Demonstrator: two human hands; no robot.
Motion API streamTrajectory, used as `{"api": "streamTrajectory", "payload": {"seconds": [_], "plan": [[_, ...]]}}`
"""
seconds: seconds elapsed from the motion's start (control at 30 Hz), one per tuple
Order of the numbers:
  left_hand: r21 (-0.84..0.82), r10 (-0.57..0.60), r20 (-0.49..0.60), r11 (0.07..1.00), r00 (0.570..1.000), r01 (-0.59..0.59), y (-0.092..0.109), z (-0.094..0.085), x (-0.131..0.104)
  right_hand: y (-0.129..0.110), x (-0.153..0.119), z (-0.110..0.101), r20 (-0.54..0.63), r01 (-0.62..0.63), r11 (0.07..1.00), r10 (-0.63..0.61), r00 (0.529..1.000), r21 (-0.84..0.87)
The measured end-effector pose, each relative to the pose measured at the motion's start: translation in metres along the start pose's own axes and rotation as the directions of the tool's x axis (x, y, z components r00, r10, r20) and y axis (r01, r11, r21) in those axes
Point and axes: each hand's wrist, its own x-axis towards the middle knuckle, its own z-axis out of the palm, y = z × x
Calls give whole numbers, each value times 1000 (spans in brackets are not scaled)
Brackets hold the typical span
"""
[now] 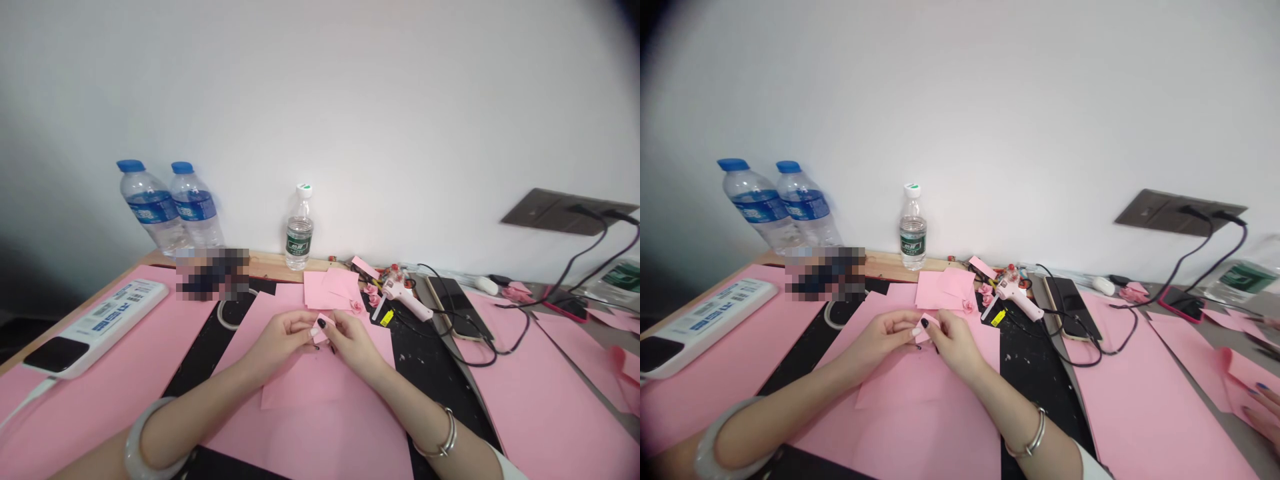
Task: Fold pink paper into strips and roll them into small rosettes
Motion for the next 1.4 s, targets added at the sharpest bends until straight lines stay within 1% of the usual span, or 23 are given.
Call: {"api": "streamTrajectory", "payload": {"seconds": [0.2, 0.37, 0.5, 0.57, 0.63, 0.7, 0.8, 0.9, 1.03, 1.1, 1.17, 1.23, 1.3, 1.33, 1.4], "plan": [[7, -21, 24, 1000, 999, 21, 0, 1, 2, 1, -1, 0, -26, 66, 997, -67, 997, -50], [90, 9, 28, 996, 1000, -12, -3, -1, 4, -3, -3, -1, 12, 159, 980, -158, 987, -122], [120, 9, 43, 993, 999, -14, -4, -1, 3, -6, -4, -3, 94, 229, 965, -218, 971, -124], [110, 25, 57, 993, 998, -31, -4, -1, 2, -6, -4, -3, 114, 245, 964, -233, 966, -105], [98, 38, 74, 994, 997, -45, -3, 0, 2, -6, -3, -3, 114, 222, 972, -212, 970, -75], [90, 48, 84, 994, 995, -55, -3, -1, 3, -5, -3, -3, 103, 169, 985, -165, 981, -27], [91, 68, 63, 993, 996, -73, -2, -1, 4, -3, -1, -3, 66, 105, 994, -108, 992, 43], [110, 61, 36, 992, 998, -64, 0, 0, 3, -1, 0, -3, 2, 113, 992, -114, 994, 46], [181, 10, 56, 983, 998, -20, -1, 1, 2, 0, -1, -2, -31, 167, 986, -168, 985, -24], [204, -15, 34, 979, 999, 8, -3, 0, 2, 0, -2, -2, -56, 205, 978, -207, 977, -45], [206, -31, -7, 978, 1000, 31, -5, -1, 3, -1, -3, -3, -122, 260, 963, -267, 956, -67], [194, -23, -36, 981, 999, 29, -7, -2, 4, -3, -4, -5, -174, 330, 937, -347, 922, -116], [182, -1, -46, 983, 999, 9, -6, -3, 4, -5, -5, -6, -177, 387, 905, -416, 892, -174], [183, 11, -49, 983, 999, -2, -6, -3, 3, -6, -5, -6, -165, 402, 895, -433, 886, -191], [202, 36, -58, 979, 998, -23, -5, -3, 2, -7, -6, -5, -161, 392, 898, -424, 891, -199]]}}
